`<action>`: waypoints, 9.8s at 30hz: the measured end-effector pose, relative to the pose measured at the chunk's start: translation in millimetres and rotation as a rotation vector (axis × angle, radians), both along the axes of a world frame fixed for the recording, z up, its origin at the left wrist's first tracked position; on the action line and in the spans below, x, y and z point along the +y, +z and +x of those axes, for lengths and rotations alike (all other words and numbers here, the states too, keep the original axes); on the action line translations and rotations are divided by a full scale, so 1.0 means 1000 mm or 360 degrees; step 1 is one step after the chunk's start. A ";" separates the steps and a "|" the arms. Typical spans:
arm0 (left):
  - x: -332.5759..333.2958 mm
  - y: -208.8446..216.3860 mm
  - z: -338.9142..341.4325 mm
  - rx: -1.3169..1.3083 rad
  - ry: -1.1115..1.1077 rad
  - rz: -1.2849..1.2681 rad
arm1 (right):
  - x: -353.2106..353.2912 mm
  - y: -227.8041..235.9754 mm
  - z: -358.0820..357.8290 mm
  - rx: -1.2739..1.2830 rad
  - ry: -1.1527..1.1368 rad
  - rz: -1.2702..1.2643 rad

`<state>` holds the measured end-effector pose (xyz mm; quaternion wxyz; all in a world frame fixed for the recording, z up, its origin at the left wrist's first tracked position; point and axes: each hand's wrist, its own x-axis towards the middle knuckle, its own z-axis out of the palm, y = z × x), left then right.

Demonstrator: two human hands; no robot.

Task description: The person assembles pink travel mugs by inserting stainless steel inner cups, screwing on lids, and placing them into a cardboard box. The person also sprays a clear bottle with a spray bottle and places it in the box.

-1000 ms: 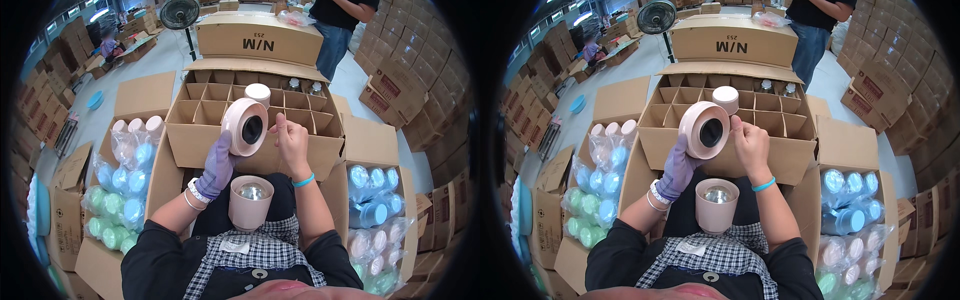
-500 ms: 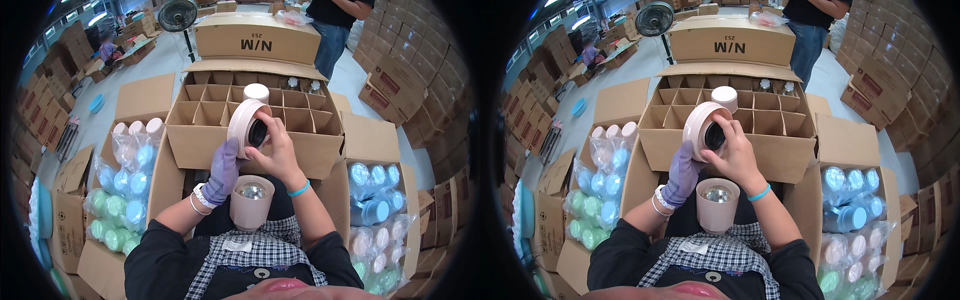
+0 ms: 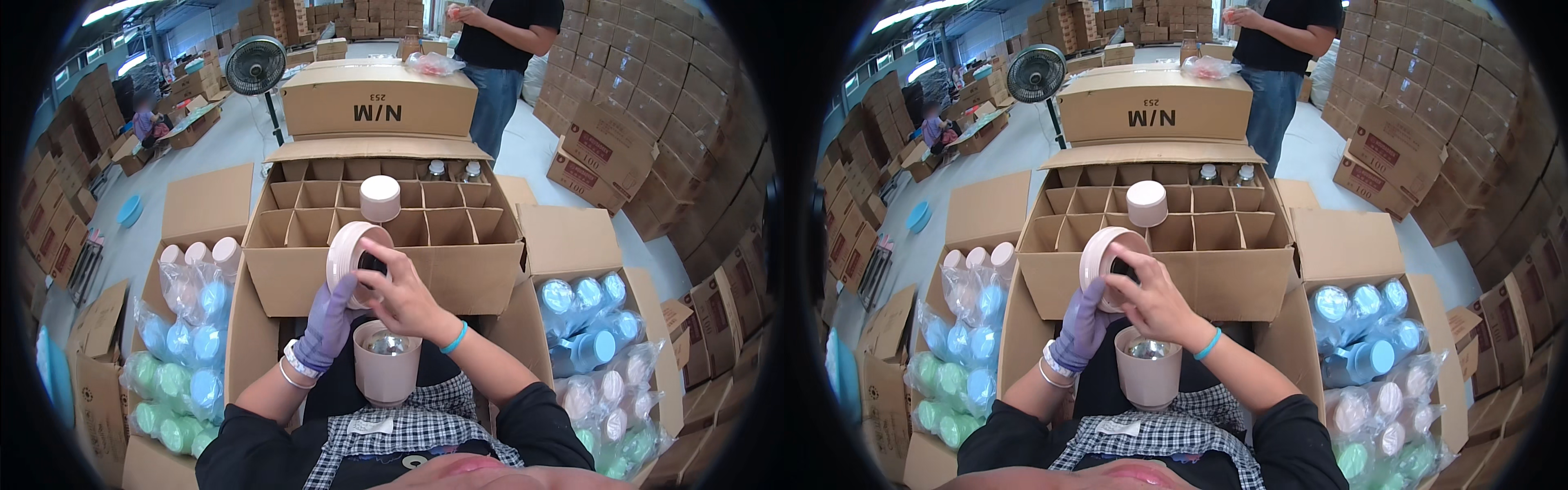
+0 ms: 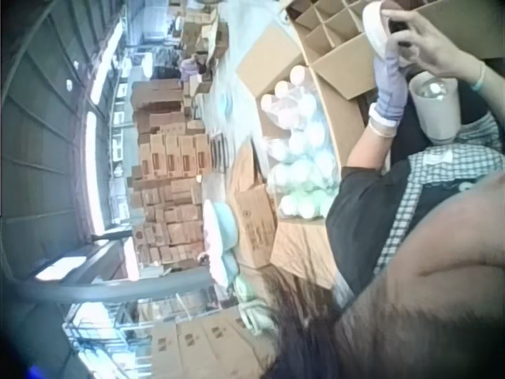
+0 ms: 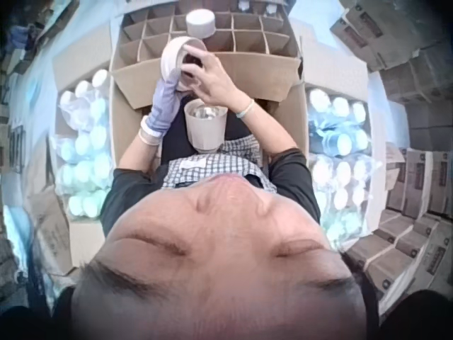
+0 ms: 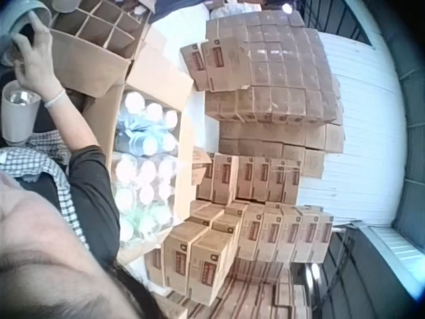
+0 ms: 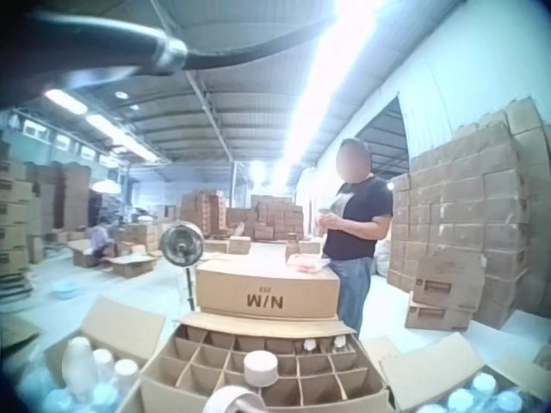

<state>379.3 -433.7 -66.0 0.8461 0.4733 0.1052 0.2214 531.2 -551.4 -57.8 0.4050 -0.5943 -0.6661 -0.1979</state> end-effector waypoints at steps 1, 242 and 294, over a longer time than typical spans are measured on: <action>0.005 -0.007 -0.002 0.0036 0.0067 0.0301 | -0.003 0.004 -0.009 0.0360 0.0001 0.0045; 0.031 -0.140 -0.011 0.0282 -0.0351 0.1212 | 0.095 0.245 0.317 -0.0565 -0.1649 0.0444; 0.024 -0.156 -0.005 0.0190 -0.0376 0.1102 | -0.009 0.152 -0.026 0.0839 0.1956 0.0123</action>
